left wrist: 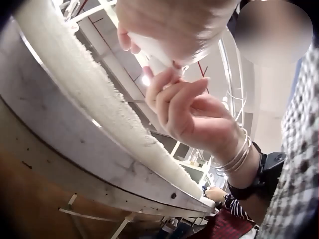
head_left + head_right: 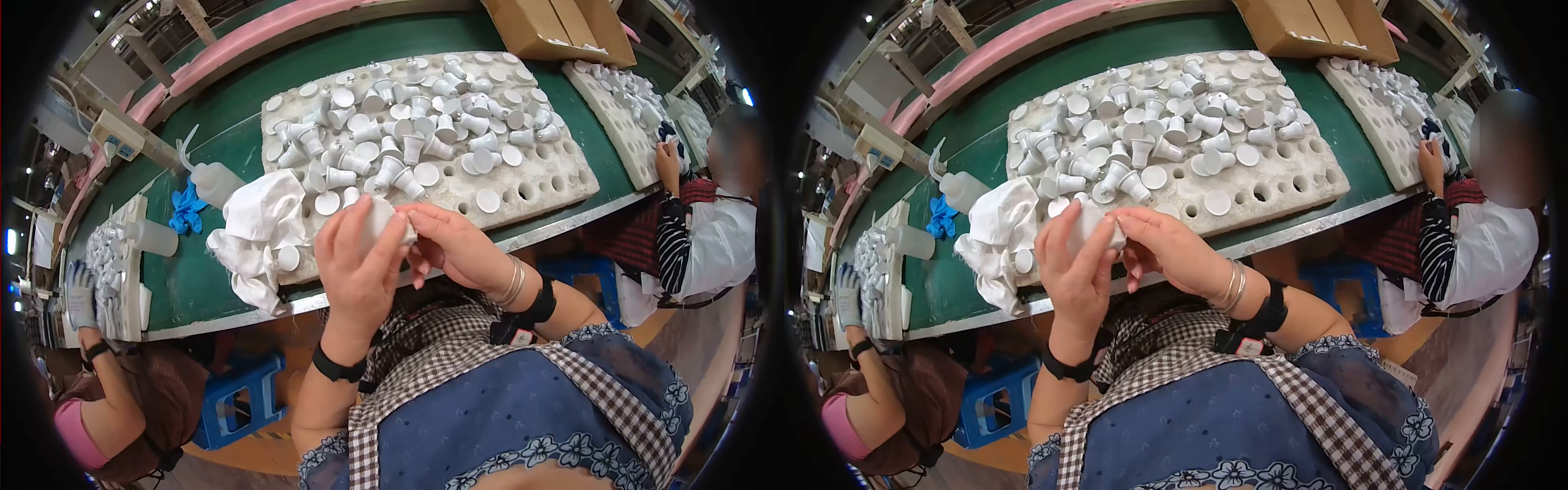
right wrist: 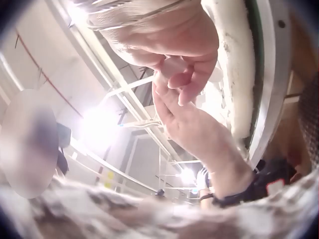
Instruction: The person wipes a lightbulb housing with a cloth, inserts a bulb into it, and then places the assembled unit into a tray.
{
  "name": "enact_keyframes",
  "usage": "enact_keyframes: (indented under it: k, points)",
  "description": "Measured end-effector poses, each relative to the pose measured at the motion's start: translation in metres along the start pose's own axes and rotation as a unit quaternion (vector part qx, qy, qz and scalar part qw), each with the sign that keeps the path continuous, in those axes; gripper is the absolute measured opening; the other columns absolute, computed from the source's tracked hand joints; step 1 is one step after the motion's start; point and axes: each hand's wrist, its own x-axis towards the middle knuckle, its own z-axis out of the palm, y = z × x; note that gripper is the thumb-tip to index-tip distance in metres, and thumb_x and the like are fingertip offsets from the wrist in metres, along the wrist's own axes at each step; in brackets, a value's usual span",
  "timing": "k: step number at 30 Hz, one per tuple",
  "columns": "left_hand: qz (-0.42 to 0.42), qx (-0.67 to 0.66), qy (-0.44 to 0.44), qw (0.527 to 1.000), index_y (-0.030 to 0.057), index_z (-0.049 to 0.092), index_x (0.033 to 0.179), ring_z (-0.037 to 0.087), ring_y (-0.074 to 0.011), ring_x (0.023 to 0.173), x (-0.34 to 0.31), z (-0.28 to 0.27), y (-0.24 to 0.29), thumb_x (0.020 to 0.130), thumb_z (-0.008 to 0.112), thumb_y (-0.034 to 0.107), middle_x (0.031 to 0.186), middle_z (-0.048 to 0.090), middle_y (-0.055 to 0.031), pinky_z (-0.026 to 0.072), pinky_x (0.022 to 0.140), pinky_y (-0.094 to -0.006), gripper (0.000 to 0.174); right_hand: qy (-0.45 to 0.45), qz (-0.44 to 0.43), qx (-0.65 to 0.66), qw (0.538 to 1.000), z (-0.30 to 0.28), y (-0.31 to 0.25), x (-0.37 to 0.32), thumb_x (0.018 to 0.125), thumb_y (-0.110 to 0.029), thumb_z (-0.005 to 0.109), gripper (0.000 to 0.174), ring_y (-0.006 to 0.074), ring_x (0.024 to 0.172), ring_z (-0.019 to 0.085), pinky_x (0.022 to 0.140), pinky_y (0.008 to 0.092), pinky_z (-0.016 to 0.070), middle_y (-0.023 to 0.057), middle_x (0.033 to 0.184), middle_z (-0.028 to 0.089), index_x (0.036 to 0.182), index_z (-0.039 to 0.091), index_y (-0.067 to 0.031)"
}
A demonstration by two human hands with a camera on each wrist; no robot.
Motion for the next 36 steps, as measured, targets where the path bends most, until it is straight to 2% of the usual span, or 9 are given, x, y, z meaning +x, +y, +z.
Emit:
enact_keyframes:
  k: [6,12,15,20,24,26,32,34,36]
  points:
    - [-0.141,-0.046,0.054,0.987,0.0071,0.068,0.116,0.052,-0.0358,0.116,-0.004,0.001,-0.023,0.092,0.06,0.015,0.129,0.054,-0.0191,0.0402,0.099,-0.0426,0.026,-0.05,0.011,0.056,0.997,-0.006,-0.002,0.004,0.103,-0.026,0.045,0.039,0.011,0.07,0.057,0.064,0.0312,0.0555,0.009,0.098,0.06,0.135,0.048,-0.0033]
    - [-0.034,0.031,-0.056,0.997,0.0059,0.068,0.115,0.053,-0.0334,0.115,0.0,-0.003,-0.017,0.093,0.059,0.015,0.127,0.057,-0.0163,0.04,0.099,-0.0422,0.026,0.025,-0.189,-0.317,0.929,-0.002,0.006,0.001,0.101,-0.017,0.047,0.036,0.0104,0.072,0.059,0.068,0.0275,0.0533,0.0065,0.095,0.059,0.133,0.05,-0.002]
    - [-0.209,-0.099,0.017,0.973,0.0061,0.069,0.114,0.053,-0.0341,0.115,-0.002,-0.002,-0.032,0.091,0.06,0.015,0.127,0.057,-0.0178,0.0409,0.098,-0.043,0.026,0.024,-0.218,-0.349,0.911,-0.004,0.001,0.0,0.1,-0.016,0.049,0.037,0.0103,0.075,0.06,0.071,0.0268,0.0519,0.0053,0.095,0.058,0.133,0.049,-0.0014]
    - [0.001,-0.009,-0.017,1.0,0.0083,0.069,0.115,0.054,-0.0358,0.112,-0.001,-0.001,-0.011,0.089,0.063,0.014,0.128,0.056,-0.0192,0.0418,0.097,-0.0421,0.027,-0.003,-0.042,-0.132,0.99,0.0,-0.007,-0.005,0.102,-0.022,0.044,0.039,0.0106,0.064,0.055,0.065,0.0284,0.0544,0.0077,0.092,0.058,0.137,0.048,-0.0035]
    - [-0.068,0.052,-0.001,0.996,0.0116,0.068,0.117,0.055,-0.034,0.11,-0.002,0.004,-0.029,0.087,0.066,0.015,0.125,0.057,-0.0173,0.0444,0.093,-0.0416,0.03,-0.069,0.035,0.08,0.994,-0.013,-0.004,0.003,0.103,-0.027,0.041,0.041,0.01,0.057,0.049,0.058,0.0305,0.0555,0.0076,0.089,0.058,0.137,0.047,-0.004]
    - [-0.204,-0.237,0.036,0.949,0.0087,0.067,0.118,0.056,-0.0321,0.11,-0.002,0.002,-0.029,0.085,0.065,0.009,0.124,0.056,-0.0166,0.0461,0.09,-0.0385,0.033,-0.087,0.086,0.125,0.985,-0.015,-0.005,0.004,0.103,-0.03,0.039,0.044,0.0098,0.054,0.046,0.055,0.0328,0.0568,0.0081,0.088,0.058,0.139,0.044,-0.0036]
    - [-0.211,-0.285,-0.084,0.931,0.0,0.065,0.106,0.062,-0.0182,0.094,0.005,0.0,-0.018,0.08,0.076,0.01,0.101,0.066,-0.0079,0.0495,0.083,-0.0316,0.03,-0.137,0.109,0.177,0.969,-0.016,0.006,0.009,0.104,-0.034,0.037,0.047,0.0111,0.061,0.054,0.061,0.0362,0.0602,0.0121,0.096,0.059,0.142,0.039,-0.0061]
    - [-0.42,-0.433,-0.109,0.79,0.001,0.066,0.104,0.062,-0.013,0.087,0.005,-0.001,-0.011,0.079,0.076,0.007,0.095,0.066,-0.0042,0.0494,0.077,-0.0267,0.028,-0.082,0.093,0.142,0.982,-0.007,0.001,0.005,0.103,-0.032,0.041,0.046,0.0122,0.066,0.056,0.064,0.0347,0.0592,0.0121,0.099,0.06,0.14,0.041,-0.0059]
    - [-0.403,-0.417,-0.077,0.811,0.0011,0.066,0.105,0.062,-0.0111,0.085,0.0,0.007,-0.016,0.079,0.076,0.006,0.093,0.066,-0.003,0.0489,0.076,-0.0246,0.028,-0.028,0.078,0.109,0.991,-0.003,0.002,0.001,0.102,-0.03,0.044,0.044,0.0132,0.071,0.059,0.068,0.0332,0.0582,0.0121,0.103,0.06,0.139,0.044,-0.0056]
